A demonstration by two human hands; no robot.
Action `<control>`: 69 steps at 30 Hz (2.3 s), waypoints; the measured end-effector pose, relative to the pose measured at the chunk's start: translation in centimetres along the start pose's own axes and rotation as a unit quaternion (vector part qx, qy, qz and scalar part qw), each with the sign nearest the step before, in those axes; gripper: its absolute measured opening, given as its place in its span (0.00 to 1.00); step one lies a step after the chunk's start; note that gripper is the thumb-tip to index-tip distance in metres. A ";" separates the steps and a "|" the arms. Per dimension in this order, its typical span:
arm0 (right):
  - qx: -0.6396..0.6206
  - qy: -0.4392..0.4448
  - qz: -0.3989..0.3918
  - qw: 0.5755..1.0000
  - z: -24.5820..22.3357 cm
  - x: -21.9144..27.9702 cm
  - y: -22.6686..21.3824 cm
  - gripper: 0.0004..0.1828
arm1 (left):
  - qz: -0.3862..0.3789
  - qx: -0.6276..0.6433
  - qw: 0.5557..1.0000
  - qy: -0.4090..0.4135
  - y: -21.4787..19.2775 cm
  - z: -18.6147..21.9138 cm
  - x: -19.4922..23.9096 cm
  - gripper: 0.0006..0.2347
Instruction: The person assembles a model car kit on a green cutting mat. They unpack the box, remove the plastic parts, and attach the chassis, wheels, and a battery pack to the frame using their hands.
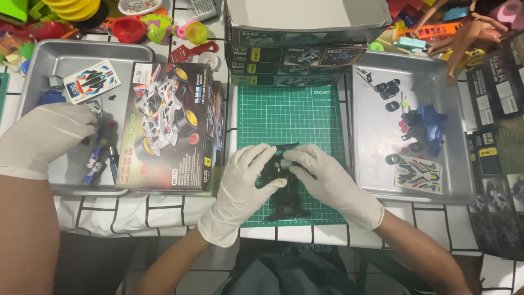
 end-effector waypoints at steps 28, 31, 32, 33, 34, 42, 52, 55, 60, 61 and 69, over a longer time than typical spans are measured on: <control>0.240 -0.214 0.011 0.947 -1.3 1.6 1.7 0.13 | -0.024 -0.103 0.994 0.019 3.1 -3.7 2.3 0.35; 0.180 -0.188 0.046 0.964 -0.5 2.6 1.3 0.17 | -0.025 -0.110 0.993 0.017 3.1 -3.7 2.3 0.35; 0.157 -0.186 0.037 0.969 -0.3 2.7 1.4 0.21 | -0.024 -0.109 0.994 0.015 3.2 -3.7 2.4 0.35; 0.133 -0.183 0.027 0.974 -0.2 2.7 1.6 0.25 | -0.023 -0.108 0.994 0.013 3.3 -3.8 2.5 0.34; 0.133 -0.184 0.026 0.974 -0.6 2.4 1.1 0.25 | -0.022 -0.108 0.994 0.012 3.3 -3.7 2.4 0.34; -0.213 0.052 0.035 0.975 -0.4 2.4 -1.7 0.32 | -0.035 -0.112 0.992 0.053 2.5 -2.0 2.4 0.28; 0.020 -0.027 -0.044 0.998 0.6 3.4 1.1 0.29 | -0.006 -0.145 0.982 0.123 4.1 -1.9 2.4 0.17; 0.046 -0.033 -0.058 0.997 0.0 3.3 0.7 0.29 | -0.028 -0.069 0.993 0.090 3.5 -1.5 1.4 0.19; 0.154 -0.068 -0.078 0.983 -2.0 4.1 0.5 0.30 | -0.048 -0.018 0.997 0.059 2.9 -1.5 1.1 0.18; 0.153 -0.071 -0.078 0.983 -1.8 4.0 0.9 0.30 | -0.047 -0.020 0.997 0.058 2.2 -0.9 1.1 0.18; -0.149 0.041 -0.002 0.988 0.0 4.2 -0.5 0.34 | -0.039 0.120 0.991 -0.052 0.7 -1.0 0.9 0.21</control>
Point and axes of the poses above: each hand's wrist, its own x-axis away from the middle knuckle, its own y-axis out of the palm, z = x × y, the point moved 8 cm from there along -x, towards the middle knuckle, and after that the axes turned 9 degrees about z, right-handed, at the moved point
